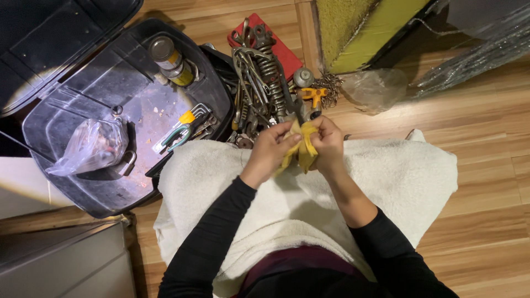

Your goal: The person sits on the floor and cleans various metal tools, including pliers, a wrench, and a spring, using a yellow cloth. They wipe each tool individually and place them into a plastic container.

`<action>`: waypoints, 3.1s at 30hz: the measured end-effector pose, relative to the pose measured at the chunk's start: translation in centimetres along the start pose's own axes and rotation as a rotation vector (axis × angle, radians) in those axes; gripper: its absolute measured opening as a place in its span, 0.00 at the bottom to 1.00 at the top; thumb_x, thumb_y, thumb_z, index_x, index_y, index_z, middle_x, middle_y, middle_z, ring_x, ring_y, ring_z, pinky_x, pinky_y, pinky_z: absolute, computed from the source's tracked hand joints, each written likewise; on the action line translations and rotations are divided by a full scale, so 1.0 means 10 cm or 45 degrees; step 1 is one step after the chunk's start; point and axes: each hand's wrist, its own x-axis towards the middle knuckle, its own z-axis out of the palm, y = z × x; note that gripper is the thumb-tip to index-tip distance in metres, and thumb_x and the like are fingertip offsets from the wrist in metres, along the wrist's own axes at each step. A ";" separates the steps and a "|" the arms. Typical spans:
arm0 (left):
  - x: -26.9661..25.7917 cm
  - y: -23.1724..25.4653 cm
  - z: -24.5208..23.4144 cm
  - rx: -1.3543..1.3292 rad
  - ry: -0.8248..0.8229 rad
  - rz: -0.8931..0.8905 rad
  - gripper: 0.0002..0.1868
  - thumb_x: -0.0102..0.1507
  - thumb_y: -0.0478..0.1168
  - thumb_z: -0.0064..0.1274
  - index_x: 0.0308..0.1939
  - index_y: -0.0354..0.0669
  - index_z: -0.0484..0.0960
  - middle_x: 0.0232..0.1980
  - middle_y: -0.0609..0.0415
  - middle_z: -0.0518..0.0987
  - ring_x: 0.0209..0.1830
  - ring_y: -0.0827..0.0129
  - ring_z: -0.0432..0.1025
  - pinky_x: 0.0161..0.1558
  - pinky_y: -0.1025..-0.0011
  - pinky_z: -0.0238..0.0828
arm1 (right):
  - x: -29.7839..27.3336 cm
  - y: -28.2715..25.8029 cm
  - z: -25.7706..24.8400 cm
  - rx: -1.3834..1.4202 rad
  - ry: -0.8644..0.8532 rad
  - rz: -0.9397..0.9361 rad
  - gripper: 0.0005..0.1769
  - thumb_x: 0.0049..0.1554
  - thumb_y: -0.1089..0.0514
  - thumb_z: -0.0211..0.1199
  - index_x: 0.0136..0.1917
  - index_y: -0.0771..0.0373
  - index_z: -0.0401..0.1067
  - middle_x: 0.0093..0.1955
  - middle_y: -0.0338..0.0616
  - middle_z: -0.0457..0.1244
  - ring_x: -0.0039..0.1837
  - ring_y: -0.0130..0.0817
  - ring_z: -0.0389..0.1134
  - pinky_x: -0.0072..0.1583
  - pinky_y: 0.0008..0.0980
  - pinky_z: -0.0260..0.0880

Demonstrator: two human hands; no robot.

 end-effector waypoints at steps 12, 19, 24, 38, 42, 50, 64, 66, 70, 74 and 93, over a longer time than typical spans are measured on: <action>0.01 0.02 -0.03 -0.186 0.202 0.083 0.16 0.69 0.40 0.53 0.57 0.32 0.78 0.48 0.53 0.82 0.44 0.75 0.75 0.48 0.75 0.76 | -0.03 -0.31 0.35 0.023 -0.208 0.092 0.19 0.55 0.74 0.50 0.59 0.67 0.64 0.54 0.40 0.67 0.55 0.25 0.69 0.59 0.24 0.71; 0.02 0.03 -0.05 -0.417 0.317 0.134 0.14 0.72 0.39 0.48 0.58 0.31 0.76 0.48 0.54 0.81 0.45 0.76 0.74 0.50 0.75 0.74 | -0.01 -0.21 0.31 -0.373 -0.226 0.102 0.16 0.60 0.76 0.48 0.59 0.69 0.68 0.49 0.42 0.66 0.49 0.25 0.66 0.51 0.24 0.67; -0.01 0.18 -0.08 -0.080 0.245 0.016 0.16 0.70 0.38 0.47 0.60 0.32 0.76 0.46 0.55 0.81 0.42 0.76 0.73 0.45 0.76 0.72 | -0.01 -0.09 0.17 -0.050 -0.129 0.024 0.14 0.59 0.74 0.48 0.55 0.67 0.68 0.50 0.41 0.67 0.50 0.24 0.68 0.54 0.23 0.70; -1.09 0.44 -0.40 0.460 0.294 0.453 0.17 0.68 0.36 0.56 0.59 0.32 0.79 0.59 0.49 0.79 0.54 0.69 0.74 0.52 0.73 0.70 | -0.54 -0.14 0.57 -0.195 -0.392 -0.063 0.04 0.69 0.63 0.52 0.50 0.63 0.65 0.46 0.35 0.63 0.47 0.20 0.62 0.50 0.23 0.65; -1.30 0.43 -0.48 -0.102 0.413 0.108 0.13 0.68 0.36 0.57 0.54 0.32 0.84 0.45 0.54 0.83 0.42 0.75 0.73 0.47 0.75 0.71 | -0.89 -0.31 0.85 -0.231 -0.562 -0.003 0.01 0.68 0.64 0.52 0.52 0.62 0.61 0.40 0.33 0.59 0.41 0.18 0.58 0.44 0.21 0.60; -1.42 0.84 -1.24 -0.356 0.602 0.214 0.11 0.68 0.40 0.55 0.50 0.36 0.83 0.44 0.58 0.82 0.41 0.76 0.74 0.47 0.76 0.72 | -0.87 -0.66 1.34 -0.604 -0.728 -0.327 0.04 0.63 0.63 0.60 0.46 0.63 0.67 0.35 0.40 0.61 0.37 0.28 0.61 0.40 0.28 0.61; -0.59 0.92 -3.04 0.557 0.453 0.145 0.20 0.62 0.36 0.61 0.59 0.36 0.81 0.36 0.57 0.81 0.34 0.78 0.73 0.38 0.78 0.69 | -0.54 -0.51 2.14 -0.933 -1.164 -0.870 0.14 0.51 0.58 0.74 0.50 0.55 0.74 0.44 0.37 0.68 0.47 0.39 0.70 0.52 0.40 0.68; -0.46 0.75 -3.19 0.668 0.382 0.077 0.23 0.59 0.36 0.64 0.58 0.39 0.79 0.32 0.55 0.80 0.32 0.75 0.72 0.36 0.76 0.69 | -0.50 -0.46 2.10 -0.921 -1.185 -0.856 0.15 0.51 0.58 0.73 0.51 0.55 0.74 0.43 0.37 0.68 0.46 0.38 0.70 0.52 0.39 0.67; -0.10 0.33 -3.30 0.859 0.236 0.127 0.24 0.55 0.40 0.70 0.50 0.42 0.76 0.34 0.53 0.83 0.36 0.67 0.78 0.40 0.69 0.72 | -0.44 -0.40 2.02 -0.860 -1.225 -0.791 0.15 0.51 0.56 0.74 0.51 0.54 0.74 0.42 0.34 0.68 0.44 0.34 0.69 0.47 0.36 0.64; 0.13 -0.01 -3.32 1.214 0.224 0.057 0.22 0.53 0.46 0.72 0.44 0.45 0.78 0.35 0.47 0.84 0.39 0.51 0.78 0.42 0.58 0.72 | -0.42 -0.41 1.97 -0.848 -1.260 -0.769 0.14 0.52 0.55 0.74 0.51 0.55 0.74 0.43 0.35 0.67 0.44 0.35 0.68 0.46 0.36 0.63; 0.11 0.07 -3.08 1.896 0.240 0.013 0.17 0.63 0.60 0.55 0.40 0.58 0.90 0.31 0.51 0.83 0.32 0.52 0.77 0.40 0.53 0.68 | -0.36 -0.48 1.98 -0.786 -1.253 -0.817 0.17 0.56 0.54 0.74 0.58 0.54 0.78 0.46 0.34 0.67 0.47 0.34 0.67 0.49 0.36 0.64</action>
